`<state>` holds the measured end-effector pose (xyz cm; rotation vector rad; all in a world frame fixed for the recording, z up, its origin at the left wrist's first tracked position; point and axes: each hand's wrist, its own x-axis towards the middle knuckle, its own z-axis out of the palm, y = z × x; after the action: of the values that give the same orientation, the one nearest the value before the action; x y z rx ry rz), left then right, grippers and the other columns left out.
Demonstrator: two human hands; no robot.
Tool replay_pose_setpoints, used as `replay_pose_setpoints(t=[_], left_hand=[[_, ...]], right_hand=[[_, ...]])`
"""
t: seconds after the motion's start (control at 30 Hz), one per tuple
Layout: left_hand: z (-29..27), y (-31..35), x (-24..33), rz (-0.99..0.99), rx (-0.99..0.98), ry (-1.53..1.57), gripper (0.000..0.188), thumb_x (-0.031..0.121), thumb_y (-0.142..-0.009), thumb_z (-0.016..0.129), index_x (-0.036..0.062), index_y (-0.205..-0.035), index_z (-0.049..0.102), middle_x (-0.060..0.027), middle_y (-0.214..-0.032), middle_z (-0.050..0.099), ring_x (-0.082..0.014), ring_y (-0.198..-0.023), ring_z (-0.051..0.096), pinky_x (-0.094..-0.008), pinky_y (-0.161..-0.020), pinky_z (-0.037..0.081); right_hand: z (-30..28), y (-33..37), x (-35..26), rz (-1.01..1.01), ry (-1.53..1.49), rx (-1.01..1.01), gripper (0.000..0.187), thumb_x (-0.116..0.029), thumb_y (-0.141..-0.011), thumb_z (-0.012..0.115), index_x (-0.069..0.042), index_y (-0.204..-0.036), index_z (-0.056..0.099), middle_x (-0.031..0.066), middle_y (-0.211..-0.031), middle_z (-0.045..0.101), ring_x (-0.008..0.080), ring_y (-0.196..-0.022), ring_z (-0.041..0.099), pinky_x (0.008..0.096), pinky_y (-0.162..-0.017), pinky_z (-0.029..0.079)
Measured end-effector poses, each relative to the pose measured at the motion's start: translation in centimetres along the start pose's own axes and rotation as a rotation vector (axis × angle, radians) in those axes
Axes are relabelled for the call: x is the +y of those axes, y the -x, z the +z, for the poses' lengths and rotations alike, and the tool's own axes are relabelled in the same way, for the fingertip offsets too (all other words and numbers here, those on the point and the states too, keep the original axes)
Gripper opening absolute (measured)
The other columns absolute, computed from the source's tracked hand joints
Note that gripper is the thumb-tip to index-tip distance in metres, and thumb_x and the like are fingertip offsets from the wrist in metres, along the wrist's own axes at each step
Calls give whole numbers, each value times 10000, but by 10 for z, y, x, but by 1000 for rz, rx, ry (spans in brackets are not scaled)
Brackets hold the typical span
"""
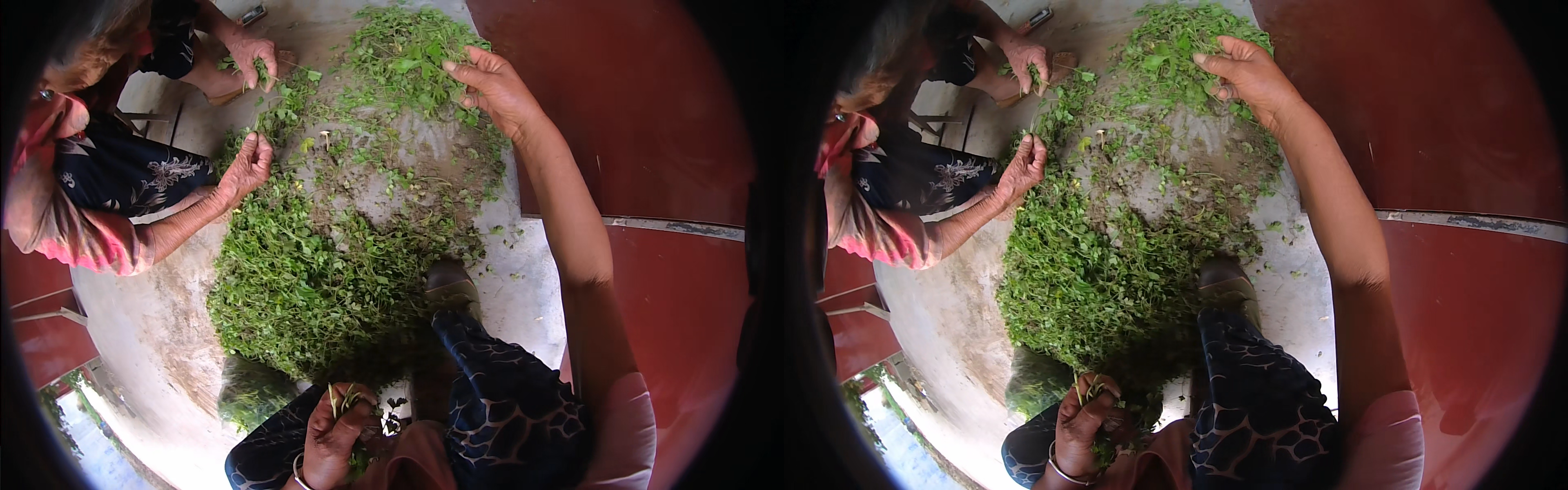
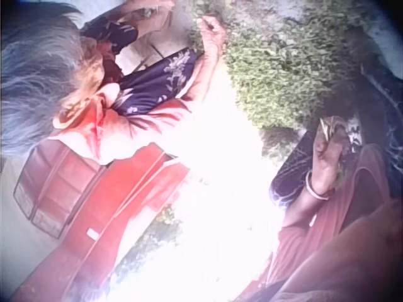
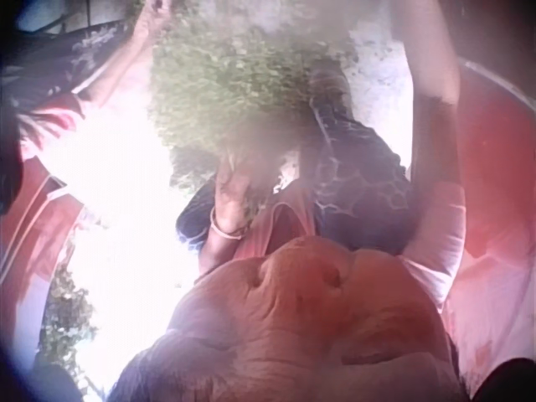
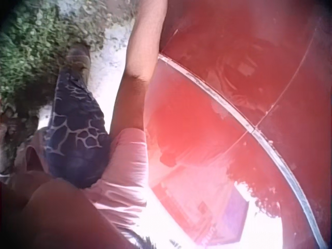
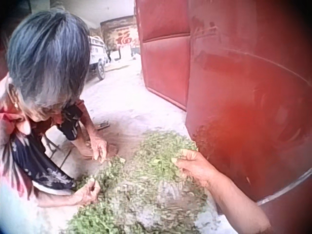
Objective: The person sits on the floor and sorts through a large pile of green herbs, picking up bunches and separating leaves from stems by hand. Another person works alongside, also sorting the herbs.
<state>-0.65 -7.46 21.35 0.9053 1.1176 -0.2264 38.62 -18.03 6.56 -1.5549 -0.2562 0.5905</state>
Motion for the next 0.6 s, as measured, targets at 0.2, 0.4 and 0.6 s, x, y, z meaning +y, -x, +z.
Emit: replay_pose_setpoints(t=[0.2,0.4,0.6], left_hand=[[-5,6,-11,20,17,-10,102,114,-857,570,57,-929,524,7,-693,495,-99,-491,486,-230,-453,379],[-19,-9,-28,-47,-50,237,66,118,-928,512,68,-959,542,-26,-747,580,-103,-570,523,-245,-511,423],[-16,-55,-53,-8,-28,309,67,119,-943,476,80,-954,529,-54,-722,595,-128,-508,502,-249,-455,399]], right_hand=[[-1,53,5,46,-616,-34,459,-169,-870,611,-18,-1277,462,33,-956,606,102,-764,587,232,-588,488],[-22,80,99,366,258,242,423,-212,-829,607,-8,-1191,526,96,-1021,608,167,-796,612,299,-653,492],[-32,117,134,-83,896,342,382,-219,-791,616,-67,-1137,559,202,-1138,547,370,-1061,526,408,-895,431]])
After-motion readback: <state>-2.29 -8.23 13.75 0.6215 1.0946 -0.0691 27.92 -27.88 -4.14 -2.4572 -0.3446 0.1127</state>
